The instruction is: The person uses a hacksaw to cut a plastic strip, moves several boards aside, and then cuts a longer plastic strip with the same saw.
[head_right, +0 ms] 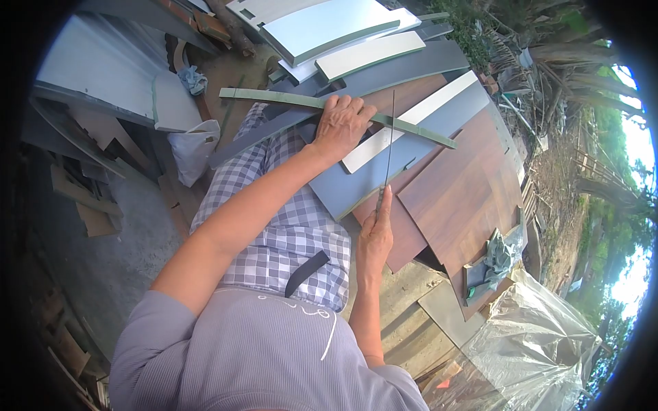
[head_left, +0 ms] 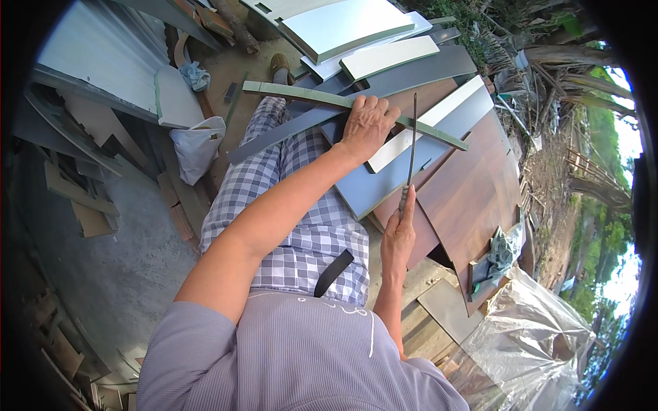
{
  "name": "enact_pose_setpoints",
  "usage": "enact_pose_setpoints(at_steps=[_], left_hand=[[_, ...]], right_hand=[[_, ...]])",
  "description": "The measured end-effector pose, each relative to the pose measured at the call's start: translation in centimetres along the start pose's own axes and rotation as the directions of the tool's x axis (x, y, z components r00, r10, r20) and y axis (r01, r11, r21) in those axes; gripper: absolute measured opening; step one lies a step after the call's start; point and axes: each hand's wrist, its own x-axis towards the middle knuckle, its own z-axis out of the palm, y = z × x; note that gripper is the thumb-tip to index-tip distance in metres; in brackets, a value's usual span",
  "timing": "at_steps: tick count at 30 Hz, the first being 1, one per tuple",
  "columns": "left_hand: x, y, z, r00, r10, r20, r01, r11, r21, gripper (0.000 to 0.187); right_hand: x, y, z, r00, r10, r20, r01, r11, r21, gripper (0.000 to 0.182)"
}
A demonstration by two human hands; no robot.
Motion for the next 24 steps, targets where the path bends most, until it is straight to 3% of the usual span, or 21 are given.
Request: enact_pose_setpoints(at_steps=[2,10,17,20,22,24], left_hand=[[-0.1,0.0,0.0,1.0,0.001,-0.004,-0.001,1.0,-0.003,0.013],[-0.1,0.1,-0.1,1.0,-0.004,-0.003,0.004,1.0,0.002,0.012],[0.0,0.1,0.0,1.0,-0.013,0.009,0.013,1.0,0.004,0.012],[-0.1,0.1,0.1,1.0,-0.01,0.005,0.01,1.0,0.001,0.012],[-0.1,0.1,0.2,1.0,-0.009,0.001,0.009,1.0,-0.008,0.012],[0.0,0.2,0.1,1.0,-0.011,0.004,0.011,1.0,-0.011,0.012]], right_hand=[[0.1,0.1,0.4,0.995,-0.083,-0.057,0.082,0.996,-0.021,0.055],[5.0,-2.9,0.8,0.998,0.023,0.057,-0.03,0.994,0.108,0.055],[2.4,0.4,1.2,0.996,0.061,0.067,-0.066,0.996,0.063,0.058],[1.4,2.6,1.3,0.997,0.033,0.074,-0.042,0.991,0.125,0.059],[1.9,0.8,0.4,0.976,0.132,0.173,-0.192,0.894,0.404,0.06],[3.9,0.4,0.4,0.976,0.121,0.179,-0.185,0.893,0.41,0.06]])
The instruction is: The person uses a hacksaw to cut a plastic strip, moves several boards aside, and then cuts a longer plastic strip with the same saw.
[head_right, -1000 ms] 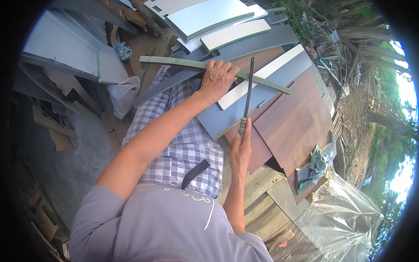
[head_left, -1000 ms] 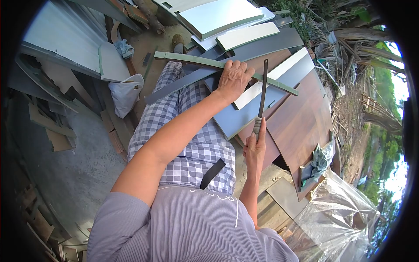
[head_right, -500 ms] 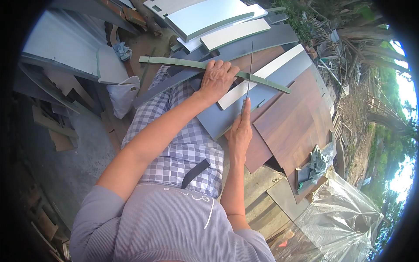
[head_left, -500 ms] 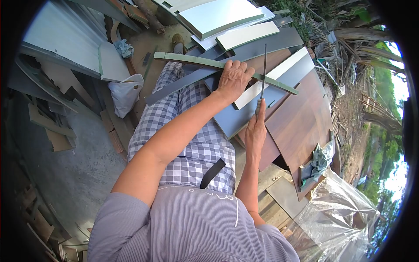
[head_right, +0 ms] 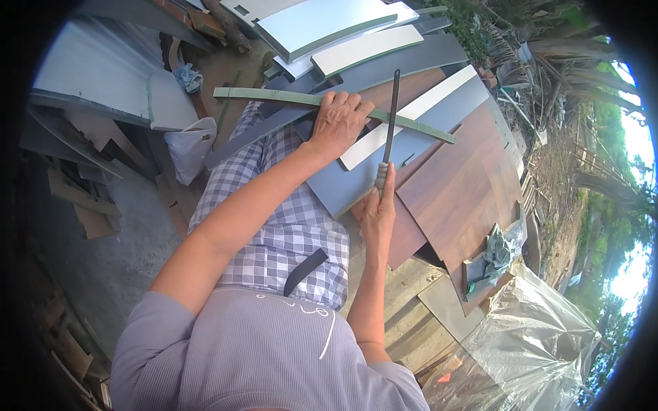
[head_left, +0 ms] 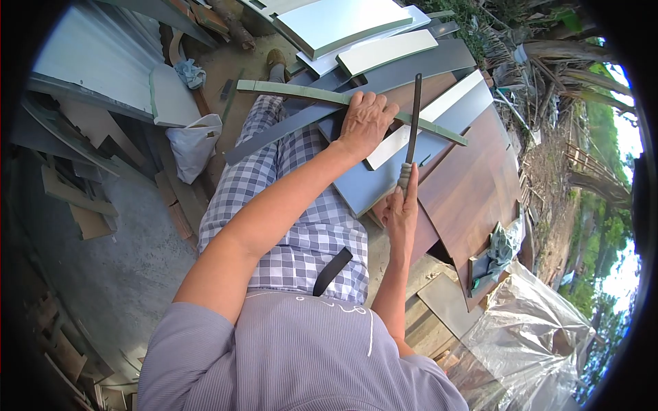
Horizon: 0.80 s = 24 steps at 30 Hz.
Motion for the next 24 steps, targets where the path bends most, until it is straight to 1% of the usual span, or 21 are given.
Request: enact_pose_setpoints(at_steps=[4,5,6,7,9,11,12,14,15,17,19,21,22,24], left_hand=[[-0.1,-0.1,-0.2,1.0,-0.007,-0.001,0.007,1.0,-0.019,0.013],[-0.1,-0.1,-0.2,1.0,-0.005,-0.003,0.005,1.0,-0.015,0.013],[-0.1,-0.1,-0.1,1.0,-0.004,0.001,0.004,1.0,0.02,0.013],[-0.1,-0.1,0.0,1.0,-0.004,0.006,0.003,0.999,0.054,0.018],[-0.1,-0.2,0.2,1.0,0.0,0.008,-0.001,0.998,0.059,0.018],[-0.1,-0.1,0.1,1.0,0.002,0.014,-0.003,0.998,0.057,0.017],[-0.1,-0.1,-0.1,1.0,0.0,0.007,0.0,1.0,0.025,0.013],[-0.1,0.0,-0.1,1.0,0.003,0.005,-0.003,1.0,-0.013,0.012],[-0.1,-0.1,0.0,1.0,0.003,-0.001,-0.003,1.0,-0.023,0.012],[0.1,0.0,0.0,1.0,0.004,-0.011,-0.004,1.0,-0.029,0.012],[0.0,-0.1,-0.1,1.0,0.009,-0.017,-0.009,1.0,-0.021,0.012],[0.0,0.0,-0.3,1.0,0.008,-0.02,-0.009,1.0,-0.01,0.011],[0.0,0.0,-0.3,1.0,0.011,-0.021,-0.011,1.0,-0.008,0.011],[0.0,0.1,-0.3,1.0,0.005,-0.026,-0.006,1.0,-0.016,0.01]], right_hand=[[3.7,-2.5,1.0,1.0,-0.016,0.007,0.016,1.0,-0.006,0.059],[3.6,-3.6,0.8,0.999,0.046,0.011,-0.046,0.999,-0.017,0.059],[3.6,-3.5,0.8,0.999,0.044,0.011,-0.044,0.999,-0.014,0.059],[3.3,-3.1,0.7,0.999,0.037,0.008,-0.037,0.999,-0.035,0.059],[2.1,-1.8,0.5,0.999,0.038,0.003,-0.037,0.998,-0.054,0.059],[-0.1,0.1,0.2,1.0,0.02,-0.011,-0.022,0.988,-0.151,0.058],[-1.2,0.7,0.2,1.0,0.028,-0.012,-0.03,0.988,-0.152,0.058],[-3.0,1.6,0.1,0.996,0.082,-0.026,-0.084,0.99,-0.114,0.057],[-3.0,2.0,0.0,0.999,0.04,-0.03,-0.045,0.983,-0.178,0.056],[-2.1,1.9,-0.3,1.0,0.025,-0.019,-0.028,0.989,-0.144,0.056],[-0.3,0.1,0.0,1.0,0.004,0.007,-0.003,0.994,-0.109,0.057],[2.3,-2.2,0.5,0.999,0.032,-0.015,-0.034,0.981,-0.19,0.058],[3.5,-2.6,0.7,0.999,0.03,-0.014,-0.032,0.982,-0.185,0.058],[5.2,-3.1,0.7,0.998,-0.062,-0.028,0.053,0.966,-0.252,0.058]])
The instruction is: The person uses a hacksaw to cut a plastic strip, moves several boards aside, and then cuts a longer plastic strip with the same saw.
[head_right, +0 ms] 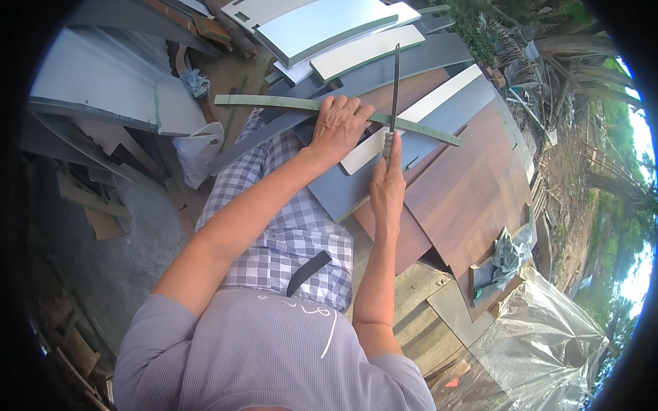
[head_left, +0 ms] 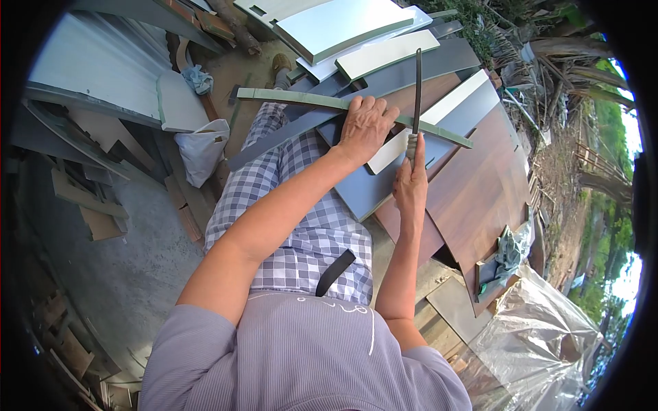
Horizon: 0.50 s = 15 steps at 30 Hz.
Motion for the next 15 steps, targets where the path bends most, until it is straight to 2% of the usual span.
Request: enact_pose_setpoints(at_steps=[5,7,8,10,11,15], left_hand=[[0.0,-0.2,0.2,1.0,-0.008,0.006,0.008,1.0,0.014,0.009],[-0.1,-0.3,0.5,1.0,-0.004,0.028,0.002,0.998,0.068,0.02],[0.0,-0.3,0.6,1.0,-0.003,0.03,0.002,0.998,0.061,0.02],[-0.1,-0.2,0.7,1.0,-0.009,-0.001,0.009,0.999,0.033,0.019],[-0.1,-0.1,0.7,1.0,-0.007,0.001,0.007,1.0,0.025,0.019],[-0.1,-0.3,0.7,1.0,-0.002,0.02,0.001,0.999,0.052,0.018]], right_hand=[[-3.3,1.2,-0.1,0.998,0.05,0.032,-0.049,0.999,-0.012,0.057],[-6.4,3.9,0.2,0.992,-0.12,-0.05,0.116,0.991,-0.067,0.057],[-7.9,4.2,0.1,0.992,-0.115,-0.053,0.111,0.991,-0.071,0.057],[-10.3,4.5,-0.3,0.999,0.031,0.015,-0.03,0.995,-0.099,0.057],[-10.5,5.2,-0.2,0.999,-0.025,-0.021,0.023,0.992,-0.127,0.057],[-7.0,2.9,-0.5,0.999,0.033,0.011,-0.033,0.999,-0.042,0.057]])
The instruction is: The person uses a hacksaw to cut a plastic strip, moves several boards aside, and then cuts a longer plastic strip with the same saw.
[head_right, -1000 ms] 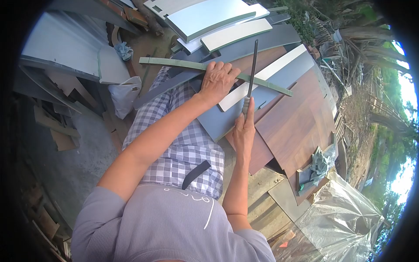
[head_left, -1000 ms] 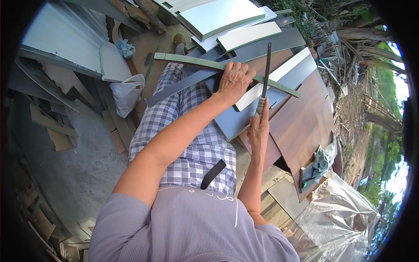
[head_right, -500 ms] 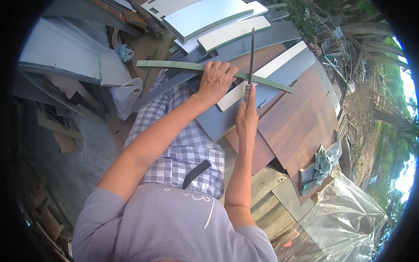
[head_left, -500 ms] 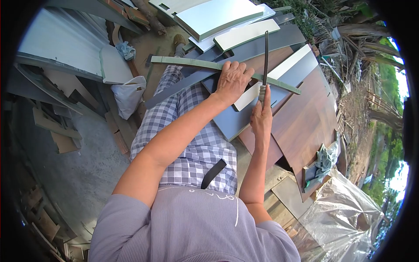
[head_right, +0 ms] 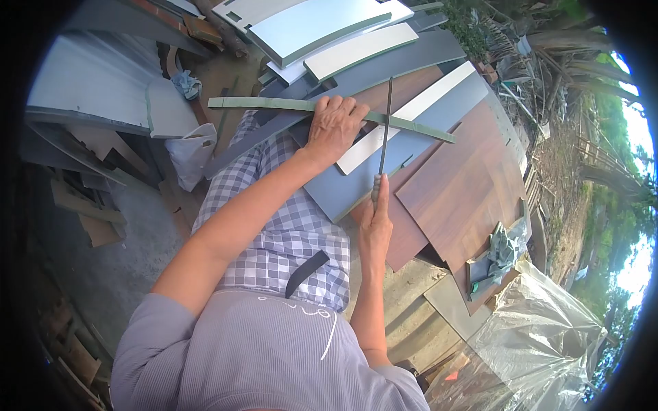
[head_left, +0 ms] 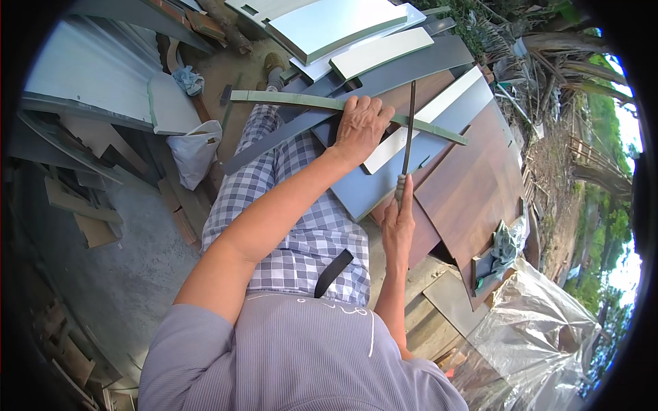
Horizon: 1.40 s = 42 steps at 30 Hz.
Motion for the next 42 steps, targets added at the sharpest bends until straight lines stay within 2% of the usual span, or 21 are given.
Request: enact_pose_setpoints(at_steps=[3,5,6,9,10,14,17,19,23,24,26,29,33,35,36,38,40,42], left_hand=[[-0.1,-0.1,-0.3,1.0,-0.001,-0.011,0.001,1.0,-0.02,0.018],[0.0,-0.1,-0.5,1.0,-0.006,-0.024,0.005,1.0,-0.028,0.017],[0.0,-0.1,-0.7,1.0,-0.001,-0.01,0.001,1.0,-0.006,0.016],[-0.3,0.0,-0.6,1.0,0.014,0.008,-0.014,1.0,0.011,0.014],[-0.3,-0.1,-0.5,1.0,0.011,-0.007,-0.011,1.0,-0.006,0.015],[-0.1,0.2,-0.6,1.0,0.004,0.009,-0.004,1.0,-0.008,0.016],[-0.2,0.3,-0.5,1.0,-0.003,0.011,0.003,0.999,-0.049,0.013],[-0.1,0.3,-0.6,1.0,-0.007,0.014,0.008,0.999,-0.049,0.013],[-0.3,0.2,-0.6,1.0,-0.004,0.017,0.004,1.0,-0.024,0.013],[-0.2,0.2,-0.7,1.0,-0.004,0.015,0.004,1.0,-0.02,0.017],[-0.2,0.3,-1.0,1.0,-0.006,0.012,0.006,1.0,-0.027,0.013],[-0.1,0.3,-0.9,1.0,-0.003,0.001,0.003,0.999,-0.036,0.013],[-0.1,0.4,-0.8,1.0,-0.011,0.015,0.011,1.0,-0.025,0.013],[-0.1,0.4,-0.4,1.0,-0.009,0.017,0.01,1.0,-0.03,0.012],[-0.1,0.4,-0.3,1.0,-0.016,0.013,0.016,1.0,-0.026,0.012],[0.2,0.7,0.0,0.999,-0.035,0.015,0.035,0.999,-0.022,0.013],[0.7,1.5,0.8,0.998,-0.06,0.014,0.061,0.998,-0.015,0.016],[1.9,3.0,1.5,0.992,-0.087,0.093,0.094,0.993,-0.073,0.021]], right_hand=[[4.4,-3.4,0.0,0.998,0.067,0.019,-0.066,0.997,-0.048,0.056],[6.1,-4.0,0.2,0.99,-0.131,-0.053,0.128,0.99,-0.066,0.056],[6.2,-4.1,0.0,0.997,-0.081,-0.016,0.079,0.993,-0.086,0.056],[4.3,-2.4,0.4,0.995,-0.092,-0.04,0.089,0.994,-0.066,0.057],[3.2,-1.2,0.7,0.985,-0.159,-0.064,0.154,0.985,-0.078,0.057],[-2.7,1.8,0.6,0.995,-0.099,-0.034,0.094,0.987,-0.127,0.058],[-3.6,2.9,0.6,0.983,-0.169,-0.078,0.152,0.971,-0.186,0.056],[-1.6,2.0,0.4,0.998,-0.035,-0.045,0.03,0.995,-0.092,0.055],[4.0,-2.3,0.5,0.999,-0.041,-0.032,0.038,0.997,-0.069,0.056],[5.2,-3.2,0.4,0.996,-0.078,-0.037,0.075,0.994,-0.076,0.056],[6.3,-4.1,0.3,0.993,-0.11,-0.041,0.108,0.993,-0.04,0.057],[4.9,-3.3,0.6,0.999,-0.041,-0.019,0.04,0.998,-0.05,0.058],[0.2,1.3,1.2,0.993,-0.086,-0.076,0.084,0.996,-0.034,0.058],[-2.2,0.9,0.0,0.993,0.095,0.07,-0.11,0.962,0.25,0.059],[-3.0,1.2,-0.4,0.993,0.098,0.067,-0.112,0.961,0.254,0.059],[-3.7,1.5,-1.0,0.992,0.07,-0.105,-0.03,0.939,0.342,0.061],[-3.2,1.2,-1.4,0.988,0.062,-0.144,-0.004,0.93,0.368,0.061],[-2.3,0.9,-1.3,0.983,0.044,-0.18,0.029,0.922,0.387,0.062]])
